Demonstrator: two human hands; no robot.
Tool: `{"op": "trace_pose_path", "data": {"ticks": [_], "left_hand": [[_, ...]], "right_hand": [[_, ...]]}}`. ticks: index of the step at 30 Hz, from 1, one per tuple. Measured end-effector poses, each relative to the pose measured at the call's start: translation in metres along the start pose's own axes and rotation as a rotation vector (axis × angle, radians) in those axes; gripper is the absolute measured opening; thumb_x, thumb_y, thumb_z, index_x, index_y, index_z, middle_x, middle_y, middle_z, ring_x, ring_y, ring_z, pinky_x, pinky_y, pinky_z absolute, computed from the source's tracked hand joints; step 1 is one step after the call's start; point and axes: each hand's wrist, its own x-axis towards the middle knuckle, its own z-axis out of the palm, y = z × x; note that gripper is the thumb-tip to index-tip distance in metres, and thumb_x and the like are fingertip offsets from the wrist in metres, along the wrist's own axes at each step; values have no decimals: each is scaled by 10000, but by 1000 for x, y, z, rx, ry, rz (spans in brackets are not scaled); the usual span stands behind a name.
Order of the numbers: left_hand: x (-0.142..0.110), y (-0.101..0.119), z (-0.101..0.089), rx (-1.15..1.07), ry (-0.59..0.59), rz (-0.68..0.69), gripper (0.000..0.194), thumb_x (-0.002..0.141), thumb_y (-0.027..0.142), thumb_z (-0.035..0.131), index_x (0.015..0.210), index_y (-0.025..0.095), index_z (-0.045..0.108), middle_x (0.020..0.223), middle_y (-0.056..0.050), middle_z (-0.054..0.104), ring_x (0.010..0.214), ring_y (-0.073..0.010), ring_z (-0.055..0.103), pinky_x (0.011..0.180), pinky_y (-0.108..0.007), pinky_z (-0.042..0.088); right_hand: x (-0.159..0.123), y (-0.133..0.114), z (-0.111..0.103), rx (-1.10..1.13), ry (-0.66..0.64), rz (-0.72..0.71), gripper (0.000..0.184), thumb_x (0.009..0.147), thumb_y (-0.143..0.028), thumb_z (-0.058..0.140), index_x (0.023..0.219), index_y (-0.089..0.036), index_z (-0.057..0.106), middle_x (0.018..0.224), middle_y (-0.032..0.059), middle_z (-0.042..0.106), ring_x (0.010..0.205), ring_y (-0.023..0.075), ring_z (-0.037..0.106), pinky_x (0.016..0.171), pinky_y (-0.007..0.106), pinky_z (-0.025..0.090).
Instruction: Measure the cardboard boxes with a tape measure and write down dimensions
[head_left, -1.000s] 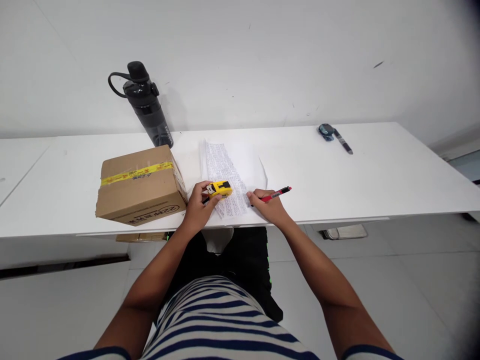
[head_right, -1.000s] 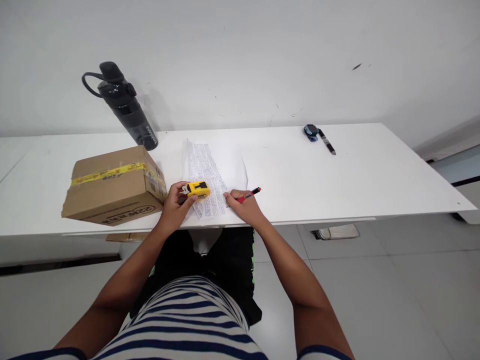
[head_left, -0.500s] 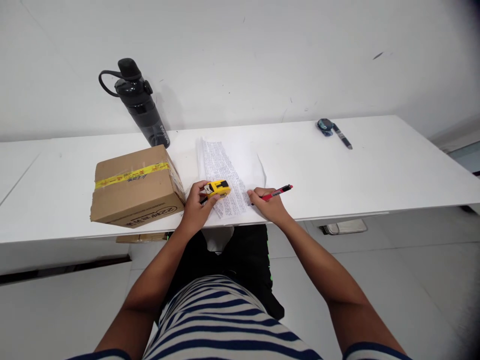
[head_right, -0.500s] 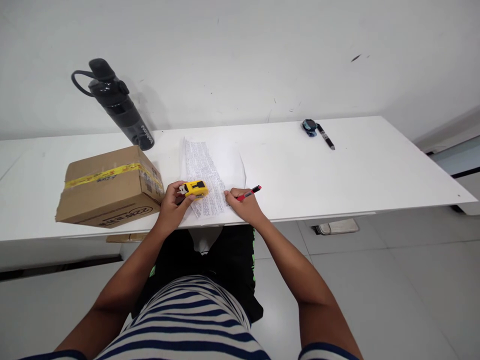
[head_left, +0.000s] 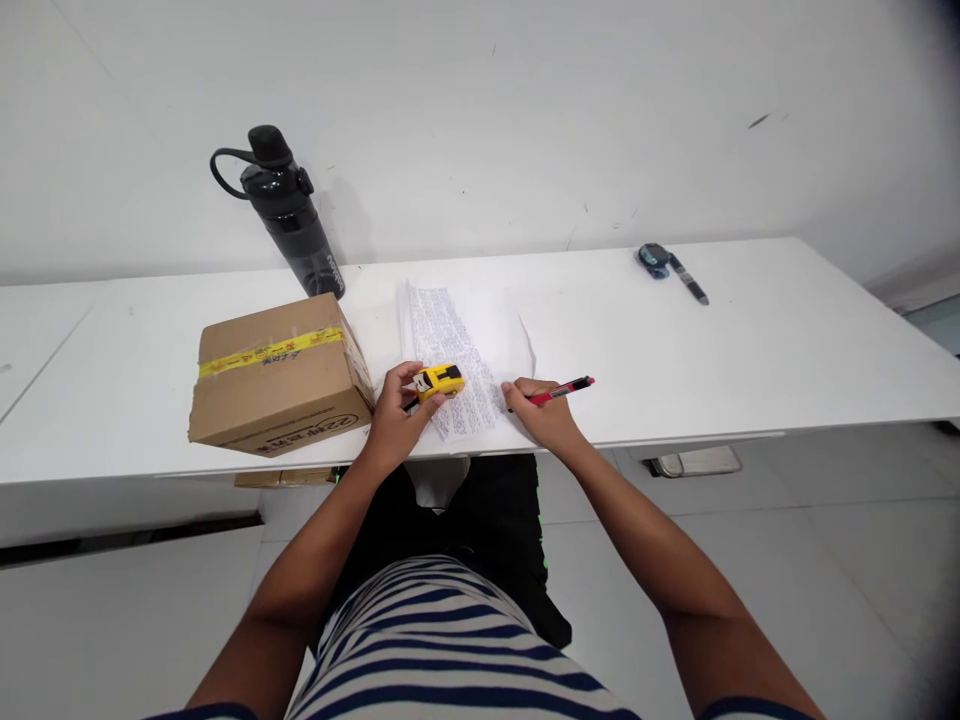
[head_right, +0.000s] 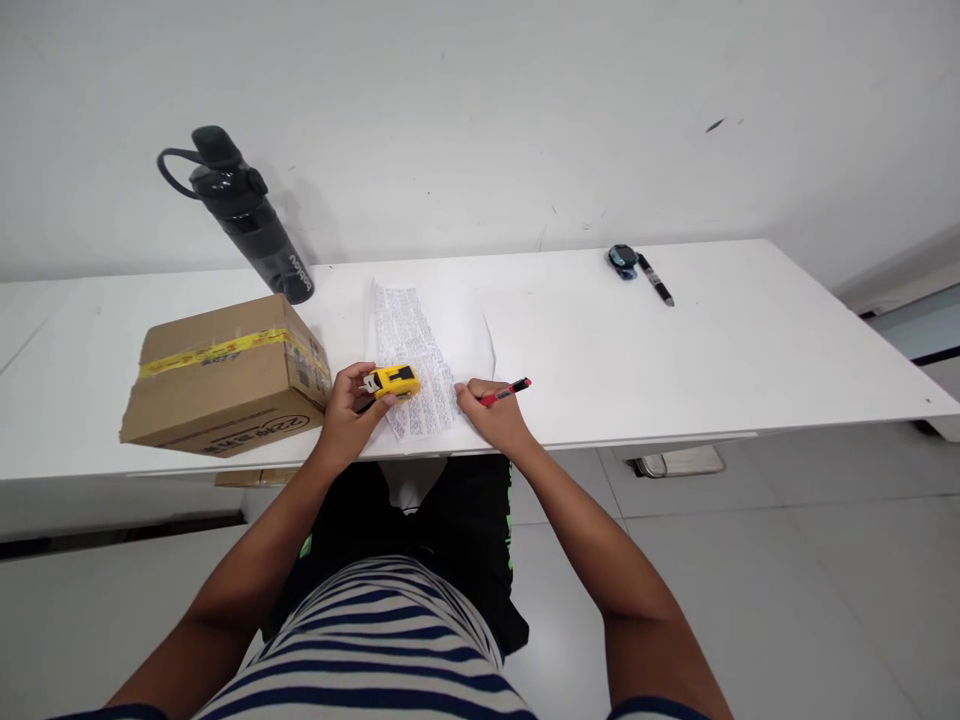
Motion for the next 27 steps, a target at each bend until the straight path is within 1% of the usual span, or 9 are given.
{"op": "trace_pose_path", "data": {"ticks": [3, 6, 8, 11, 14, 17, 21, 24, 27], "left_hand": [[0, -2, 1, -40, 26, 37, 475, 788, 346, 744, 1155, 270, 453, 1254, -62, 584, 1165, -190, 583, 912, -332, 467], [1, -2, 3, -83, 43, 55, 447, 781, 313, 748, 1059, 263, 402, 1212, -50, 608, 1101, -165, 616, 882, -320, 472], [1, -1, 3, -106, 49, 58, 433, 778, 303, 747, 997, 258, 377, 1200, -44, 615, 1066, -156, 631, 874, -323, 484], [0, 1, 3, -108, 29, 58, 379, 790, 315, 732, 933, 241, 389, 1212, -51, 605, 1077, -169, 630, 893, -349, 510], [0, 1, 2, -98, 15, 57, 331, 800, 330, 719, 910, 229, 424, 1225, -58, 594, 1099, -182, 621, 911, -369, 522], [0, 0, 2, -95, 21, 39, 320, 801, 334, 720, 921, 230, 442, 1246, -61, 595, 1070, -179, 632, 889, -361, 531], [-1, -4, 1, -69, 58, 14, 309, 798, 342, 726, 963, 235, 488, 1175, -48, 635, 1029, -177, 648, 863, -338, 533], [-1, -5, 0, -23, 74, 33, 317, 809, 353, 717, 1047, 247, 537, 1116, -38, 650, 1048, -184, 643, 884, -340, 524], [-2, -5, -2, 33, 63, 77, 342, 847, 375, 678, 1148, 258, 568, 1152, -50, 655, 1078, -196, 635, 915, -361, 518]], "right_hand": [[1, 0, 0, 0, -10, -6, 484, 847, -420, 543, 531, -245, 221, 512, -58, 263, 508, 107, 271, 513, 284, 233], [1, 1, -1, 8, -45, -7, 483, 840, -429, 549, 523, -243, 236, 508, -55, 287, 509, 109, 295, 514, 280, 261], [1, 2, -1, 14, -41, -4, 478, 845, -429, 539, 522, -242, 240, 508, -56, 284, 509, 108, 292, 514, 278, 264], [1, 3, -1, 19, -28, -3, 479, 842, -423, 545, 519, -241, 242, 509, -57, 279, 513, 107, 290, 515, 277, 262], [0, 3, -1, 22, 5, 2, 482, 841, -416, 544, 526, -244, 223, 513, -59, 264, 510, 105, 274, 511, 277, 249], [0, 3, 0, 24, 32, 7, 481, 840, -404, 540, 539, -248, 198, 517, -65, 226, 506, 104, 246, 506, 277, 224], [0, 2, 0, 25, 7, 5, 477, 833, -403, 546, 523, -244, 219, 514, -59, 257, 512, 106, 274, 511, 276, 244], [0, 3, 0, 25, 18, 9, 469, 829, -389, 544, 524, -245, 218, 514, -60, 258, 509, 105, 271, 510, 275, 240], [-1, 3, 0, 24, 34, 13, 465, 818, -370, 548, 528, -247, 207, 514, -64, 242, 502, 101, 263, 507, 274, 235]]}}
